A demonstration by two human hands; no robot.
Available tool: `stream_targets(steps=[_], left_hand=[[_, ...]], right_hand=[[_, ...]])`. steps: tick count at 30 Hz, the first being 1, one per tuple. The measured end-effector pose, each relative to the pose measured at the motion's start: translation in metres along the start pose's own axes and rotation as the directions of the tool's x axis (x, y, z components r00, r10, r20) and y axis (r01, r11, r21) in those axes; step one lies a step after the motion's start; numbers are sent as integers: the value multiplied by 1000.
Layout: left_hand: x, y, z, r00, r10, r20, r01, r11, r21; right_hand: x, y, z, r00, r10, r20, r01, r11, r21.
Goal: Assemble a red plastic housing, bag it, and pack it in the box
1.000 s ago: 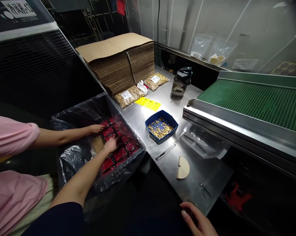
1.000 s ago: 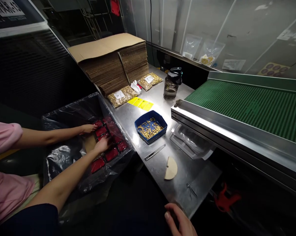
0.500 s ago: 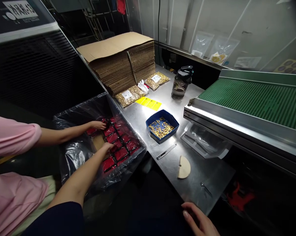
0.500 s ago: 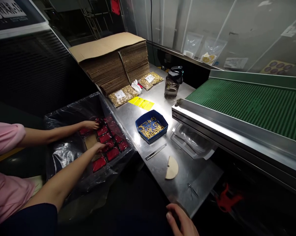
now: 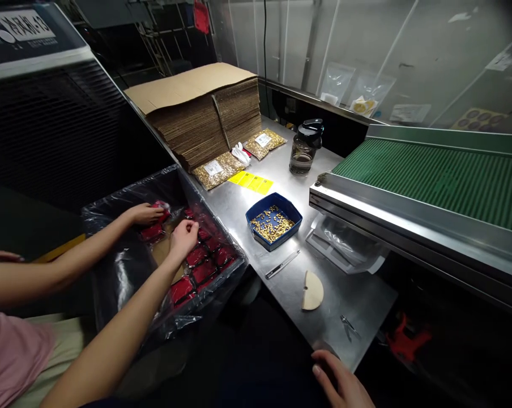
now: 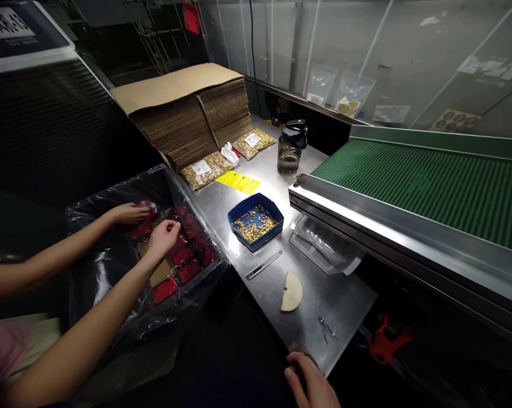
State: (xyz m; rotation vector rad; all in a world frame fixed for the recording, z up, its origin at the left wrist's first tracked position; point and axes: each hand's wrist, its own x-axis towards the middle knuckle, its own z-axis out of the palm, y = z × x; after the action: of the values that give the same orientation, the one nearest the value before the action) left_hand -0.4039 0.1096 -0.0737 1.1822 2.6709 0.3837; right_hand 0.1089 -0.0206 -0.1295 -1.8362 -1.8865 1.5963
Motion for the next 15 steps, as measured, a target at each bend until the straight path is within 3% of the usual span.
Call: stream_targets(steps=[3,5,7,11,13,15], left_hand=[[-17,56,-24,968,251,-31,-253,959,-129],[-29,96,-32,904,427,-11,-420,886,-196],[-36,136,-27,813,580,47,-554,797,-242],[-24,197,17,641,733,227,-697,680,-227],[-9,216,43,609,737,294,-728,666,-163],[5,228,65,612,722,323,-739,667,-92]], right_hand=[[6,-6,-5,1000,-21,13,21,1000,6],[10,-9,-10,998,-28,49,28,1000,6],[13,-12,-14,996,-28,87,29,1000,-8],[15,-12,-15,996,-48,82,53,997,-60],[16,-10,-12,997,-72,18,73,995,-63],[18,-9,-9,996,-91,-23,89,994,-57]])
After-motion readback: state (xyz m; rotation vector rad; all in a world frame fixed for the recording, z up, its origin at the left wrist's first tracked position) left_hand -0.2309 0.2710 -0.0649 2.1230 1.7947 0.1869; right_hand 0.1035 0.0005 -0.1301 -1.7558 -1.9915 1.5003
